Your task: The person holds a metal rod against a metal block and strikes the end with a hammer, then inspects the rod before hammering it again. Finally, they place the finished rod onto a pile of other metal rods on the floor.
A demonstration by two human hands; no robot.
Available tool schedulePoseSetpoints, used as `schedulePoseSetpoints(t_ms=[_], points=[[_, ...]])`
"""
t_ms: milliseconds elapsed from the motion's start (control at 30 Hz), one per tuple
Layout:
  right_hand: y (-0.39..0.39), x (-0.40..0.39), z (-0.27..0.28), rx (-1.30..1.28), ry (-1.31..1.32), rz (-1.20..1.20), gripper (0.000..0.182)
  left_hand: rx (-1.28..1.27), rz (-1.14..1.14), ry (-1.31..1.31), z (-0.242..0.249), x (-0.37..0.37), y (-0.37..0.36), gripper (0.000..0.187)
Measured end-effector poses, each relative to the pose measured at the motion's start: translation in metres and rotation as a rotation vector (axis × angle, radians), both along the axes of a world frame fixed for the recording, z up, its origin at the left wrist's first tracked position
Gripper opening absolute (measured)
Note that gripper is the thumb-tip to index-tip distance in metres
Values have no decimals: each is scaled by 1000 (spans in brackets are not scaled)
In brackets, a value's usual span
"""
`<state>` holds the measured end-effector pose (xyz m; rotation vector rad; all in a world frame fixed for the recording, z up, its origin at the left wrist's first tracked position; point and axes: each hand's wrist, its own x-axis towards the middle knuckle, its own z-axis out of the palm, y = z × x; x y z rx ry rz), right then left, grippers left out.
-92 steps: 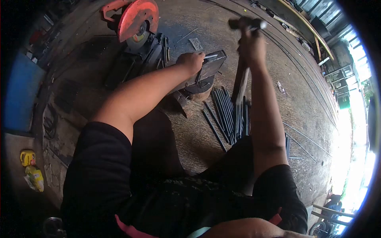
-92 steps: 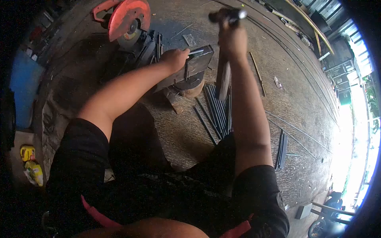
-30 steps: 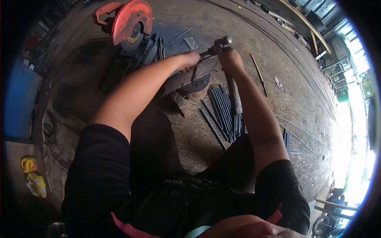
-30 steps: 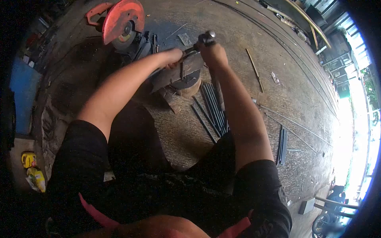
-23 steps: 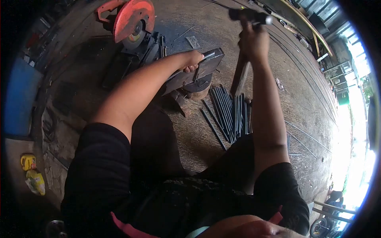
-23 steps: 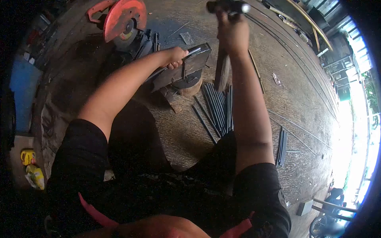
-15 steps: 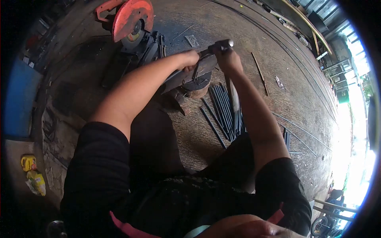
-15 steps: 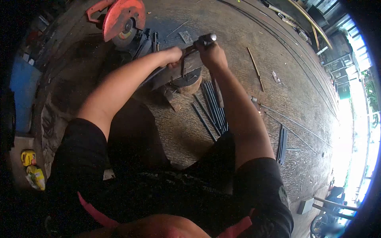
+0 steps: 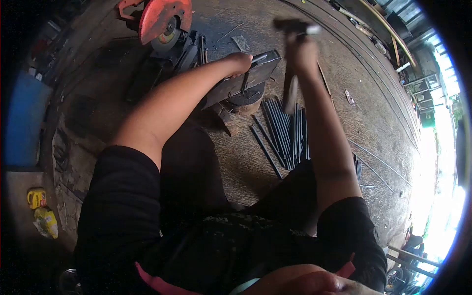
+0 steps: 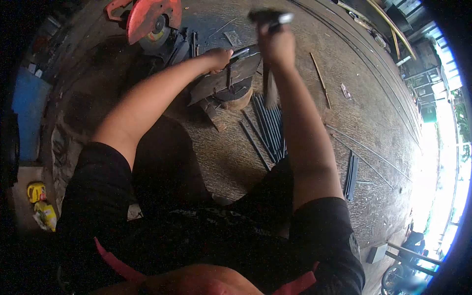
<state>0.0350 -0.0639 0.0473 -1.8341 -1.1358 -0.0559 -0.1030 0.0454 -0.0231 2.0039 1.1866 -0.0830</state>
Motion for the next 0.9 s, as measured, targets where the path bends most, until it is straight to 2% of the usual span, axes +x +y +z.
schedulePoseSetpoints(t_ms=[33, 67, 100, 167, 200, 233, 300, 367, 433, 467, 500, 567, 633, 700, 767, 833, 900], points=[[19, 18, -49, -332, -59, -63, 51, 37, -67, 2, 4, -3, -4, 42], [8, 2, -49, -420, -47, -8, 57, 80, -136, 2, 9, -3, -5, 38], [6, 1, -36, -402, -51, -15, 57, 99, -141, -2, 14, -1, 0, 38], [-3, -2, -19, -563, 177, 114, 62, 156, -203, 18, 2, 0, -2, 36], [-4, 1, -19, -512, -6, 90, 58, 113, -146, -134, 0, -4, -6, 58], [1, 7, -14, -503, -7, 87, 58, 122, -149, -136, 3, -2, -4, 58], [8, 18, -6, -202, -148, -52, 54, -36, -10, 6, 5, 2, -3, 54], [6, 22, 22, 216, -36, 43, 49, -81, 24, -16, -4, -1, 3, 51], [-24, -11, 73, 239, 231, 96, 44, -150, 9, -131, -12, -1, 7, 50], [-27, -12, 76, 285, 327, 144, 35, -150, 5, -128, -11, -2, 7, 50], [-21, -7, 63, 287, 328, 133, 35, -173, 19, -135, -11, -3, 7, 49], [-2, 8, 7, 320, -24, 23, 32, -196, 16, -140, -9, -2, 5, 48], [1, 1, -35, -355, -86, -66, 50, -180, -76, -136, -4, -3, 5, 47], [1, 1, -39, -356, -57, 12, 51, -89, 10, -60, 10, -5, -11, 54], [-3, 1, -44, -392, -6, 95, 51, -61, -29, -17, 7, -2, -6, 36], [-3, -2, -22, -252, -36, 39, 40, -126, 39, -35, -3, 4, 0, 37], [-3, -2, 11, -157, -61, -51, 44, -203, 104, -48, -11, 5, 8, 39]])
